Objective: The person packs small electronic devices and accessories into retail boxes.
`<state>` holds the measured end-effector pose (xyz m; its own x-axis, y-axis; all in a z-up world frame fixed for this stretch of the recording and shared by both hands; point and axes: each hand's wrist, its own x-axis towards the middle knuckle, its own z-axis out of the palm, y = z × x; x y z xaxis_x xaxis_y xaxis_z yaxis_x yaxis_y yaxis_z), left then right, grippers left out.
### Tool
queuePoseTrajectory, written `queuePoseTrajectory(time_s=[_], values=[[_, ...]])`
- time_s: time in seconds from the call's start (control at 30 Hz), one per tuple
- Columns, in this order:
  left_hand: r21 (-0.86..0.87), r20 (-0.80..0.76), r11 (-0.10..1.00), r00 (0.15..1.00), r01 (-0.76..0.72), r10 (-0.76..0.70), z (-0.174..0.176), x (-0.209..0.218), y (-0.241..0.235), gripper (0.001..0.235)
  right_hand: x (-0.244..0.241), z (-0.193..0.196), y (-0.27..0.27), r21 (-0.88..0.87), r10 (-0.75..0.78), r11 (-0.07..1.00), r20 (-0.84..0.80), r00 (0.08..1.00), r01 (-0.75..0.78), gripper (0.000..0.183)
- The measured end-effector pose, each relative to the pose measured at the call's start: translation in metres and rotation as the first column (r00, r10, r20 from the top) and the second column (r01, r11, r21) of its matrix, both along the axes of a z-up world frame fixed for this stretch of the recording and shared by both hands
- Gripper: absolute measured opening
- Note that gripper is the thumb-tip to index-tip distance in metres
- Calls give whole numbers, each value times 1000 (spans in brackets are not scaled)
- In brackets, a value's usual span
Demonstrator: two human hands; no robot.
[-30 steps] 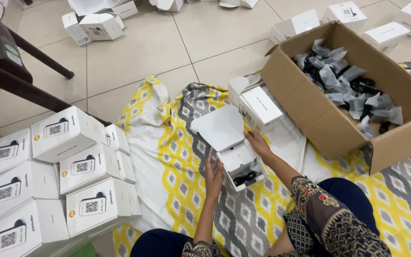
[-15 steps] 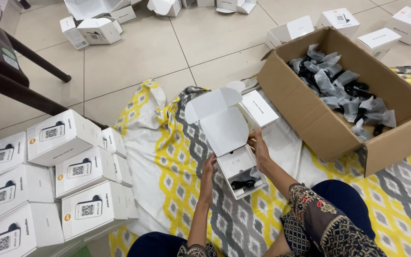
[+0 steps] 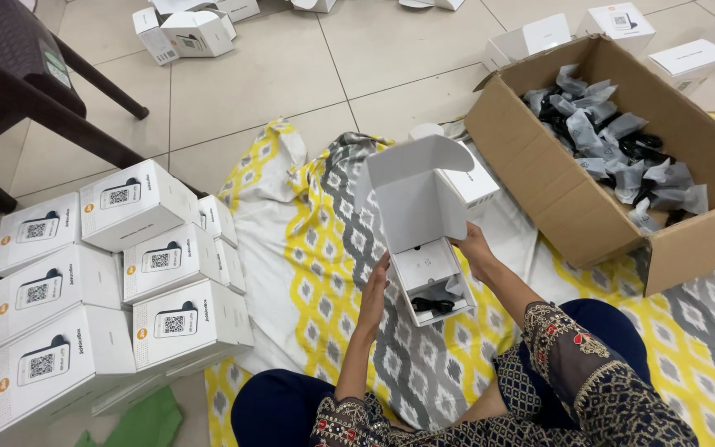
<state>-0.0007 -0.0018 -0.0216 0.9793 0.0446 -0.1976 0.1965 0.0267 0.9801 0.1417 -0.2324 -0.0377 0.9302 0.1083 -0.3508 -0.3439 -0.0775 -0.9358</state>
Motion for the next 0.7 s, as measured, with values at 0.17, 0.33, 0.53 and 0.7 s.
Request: queuePoseTrajectory(time_s=[0.17, 0.33, 0.53, 0.7], values=[[2, 14, 1000, 1000, 26, -26, -11, -1, 0, 73, 12, -48, -35, -190, 24, 982, 132, 991, 2, 26], [33, -32, 999, 999, 35, -34, -35, 1, 0, 68, 2, -38, -54, 9, 29, 1000, 16, 999, -29, 30], [-57, -111, 997, 993, -54, 47, -90, 7, -2, 57, -17, -40, -64, 119, 107, 987, 28, 994, -109, 45], [14, -191, 997, 978, -80, 82, -78, 3, -11, 57, -45, 43, -37, -21, 188, 982, 4, 982, -188, 49]])
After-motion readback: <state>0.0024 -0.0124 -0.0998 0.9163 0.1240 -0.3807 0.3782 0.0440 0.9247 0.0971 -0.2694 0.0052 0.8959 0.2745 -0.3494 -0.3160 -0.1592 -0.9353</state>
